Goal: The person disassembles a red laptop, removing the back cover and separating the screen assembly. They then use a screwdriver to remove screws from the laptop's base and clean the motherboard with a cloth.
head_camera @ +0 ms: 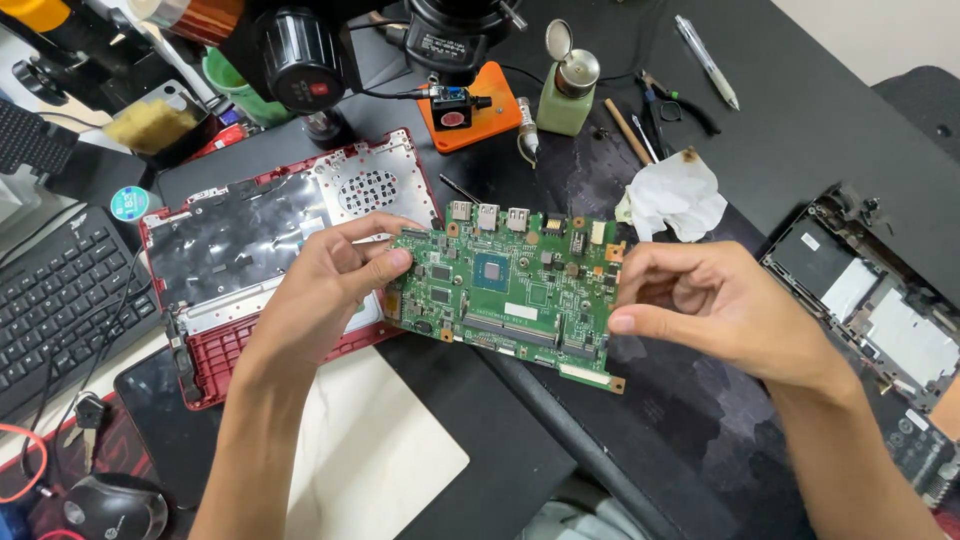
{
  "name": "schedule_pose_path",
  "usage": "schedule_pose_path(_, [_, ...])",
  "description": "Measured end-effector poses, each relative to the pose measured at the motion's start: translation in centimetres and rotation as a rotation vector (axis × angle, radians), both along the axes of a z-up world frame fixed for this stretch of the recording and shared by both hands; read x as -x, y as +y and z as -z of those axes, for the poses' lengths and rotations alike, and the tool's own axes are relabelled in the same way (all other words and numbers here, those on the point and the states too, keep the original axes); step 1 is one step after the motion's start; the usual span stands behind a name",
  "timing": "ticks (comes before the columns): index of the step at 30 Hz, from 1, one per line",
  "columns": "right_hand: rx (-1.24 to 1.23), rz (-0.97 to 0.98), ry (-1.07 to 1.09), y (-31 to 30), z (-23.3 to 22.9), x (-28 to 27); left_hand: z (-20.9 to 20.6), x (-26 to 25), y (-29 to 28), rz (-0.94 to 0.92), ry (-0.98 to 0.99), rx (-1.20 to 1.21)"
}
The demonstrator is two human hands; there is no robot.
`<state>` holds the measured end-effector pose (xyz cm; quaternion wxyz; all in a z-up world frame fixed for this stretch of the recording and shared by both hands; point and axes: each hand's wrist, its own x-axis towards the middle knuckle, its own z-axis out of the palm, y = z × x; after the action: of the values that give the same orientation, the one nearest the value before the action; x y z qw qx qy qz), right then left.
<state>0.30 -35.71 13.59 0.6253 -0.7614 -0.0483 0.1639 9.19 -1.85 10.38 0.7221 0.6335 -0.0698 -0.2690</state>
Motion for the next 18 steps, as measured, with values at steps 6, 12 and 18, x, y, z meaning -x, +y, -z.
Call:
schedule_pose_path(6, [-0.122,0.01,-0.008,0.1,0.5,-0.1,0.1,-0.1,-0.3,-0.032,0.02,0.0])
schedule_pose_path(12, [-0.419,0.113,0.057,1.8,5.5,-1.8,1.5,1.1,-2.5,-0.276,0.237,0.668])
schedule_pose_path(18, [-0.199,0.018,0.02,3.8,5.0,-2.3,2.4,2.3,-5.2,-0.253,0.199,0.52])
